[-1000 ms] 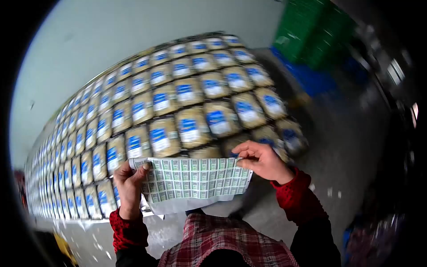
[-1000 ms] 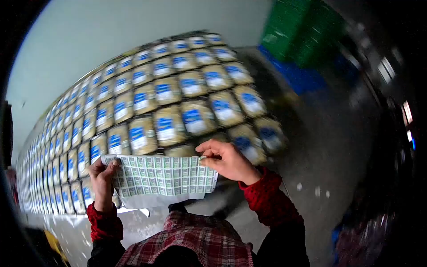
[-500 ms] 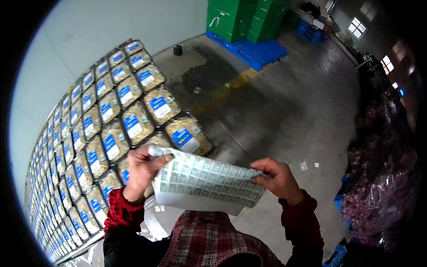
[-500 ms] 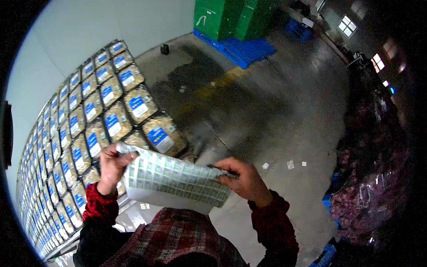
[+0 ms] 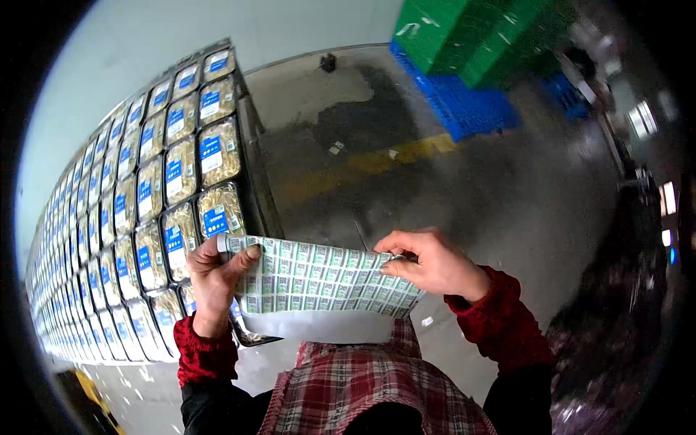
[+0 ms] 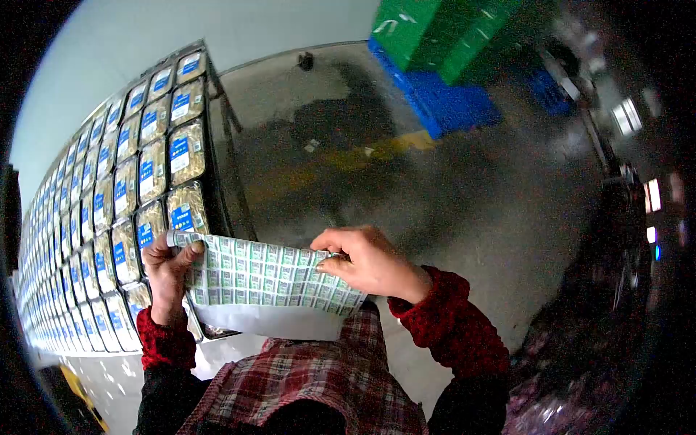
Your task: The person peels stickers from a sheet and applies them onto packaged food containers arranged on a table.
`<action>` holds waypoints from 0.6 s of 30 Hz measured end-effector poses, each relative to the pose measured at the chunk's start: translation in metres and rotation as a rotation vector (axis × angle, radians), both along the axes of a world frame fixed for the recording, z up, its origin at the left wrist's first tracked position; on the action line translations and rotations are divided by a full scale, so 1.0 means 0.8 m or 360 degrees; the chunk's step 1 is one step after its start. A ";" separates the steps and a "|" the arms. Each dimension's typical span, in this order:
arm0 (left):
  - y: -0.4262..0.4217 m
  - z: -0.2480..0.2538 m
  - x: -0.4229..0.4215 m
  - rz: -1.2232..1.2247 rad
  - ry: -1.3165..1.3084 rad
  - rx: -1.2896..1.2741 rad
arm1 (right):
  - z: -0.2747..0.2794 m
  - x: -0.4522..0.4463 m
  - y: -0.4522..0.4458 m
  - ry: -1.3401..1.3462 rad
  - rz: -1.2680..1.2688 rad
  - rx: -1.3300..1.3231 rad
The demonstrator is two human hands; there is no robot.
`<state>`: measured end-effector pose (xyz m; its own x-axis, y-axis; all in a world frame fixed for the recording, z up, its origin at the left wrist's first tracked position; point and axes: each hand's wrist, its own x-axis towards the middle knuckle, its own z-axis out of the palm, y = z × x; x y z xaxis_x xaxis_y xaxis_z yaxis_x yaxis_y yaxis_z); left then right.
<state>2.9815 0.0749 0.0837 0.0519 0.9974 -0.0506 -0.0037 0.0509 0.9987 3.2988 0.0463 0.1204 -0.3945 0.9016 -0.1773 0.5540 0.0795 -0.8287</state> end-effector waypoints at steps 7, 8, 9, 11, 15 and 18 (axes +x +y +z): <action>0.070 -0.001 0.079 0.0492 0.0132 -0.0159 | -0.059 0.040 0.188 0.0153 0.0497 0.0404; 0.084 0.004 0.096 0.0569 0.0122 -0.0217 | -0.057 0.051 0.215 0.0157 0.0540 0.0474; 0.099 0.008 0.115 0.0646 0.0095 -0.0274 | -0.057 0.063 0.240 0.0124 0.0547 0.0577; 0.116 0.019 0.153 0.0778 0.0097 -0.0338 | -0.053 0.085 0.279 -0.0007 0.0629 0.0726; 0.179 0.041 0.200 0.0979 0.0083 -0.0509 | -0.039 0.115 0.372 -0.0094 0.0840 0.1062; 0.225 0.041 0.210 0.1158 0.0032 -0.0548 | -0.036 0.114 0.441 -0.0010 0.0952 0.1110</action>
<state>3.1498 0.2553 0.1165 -0.6091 0.7091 -0.3552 -0.1363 0.3476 0.9277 3.3900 0.3993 0.0918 -0.8306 0.4511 0.3265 0.2637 0.8351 -0.4828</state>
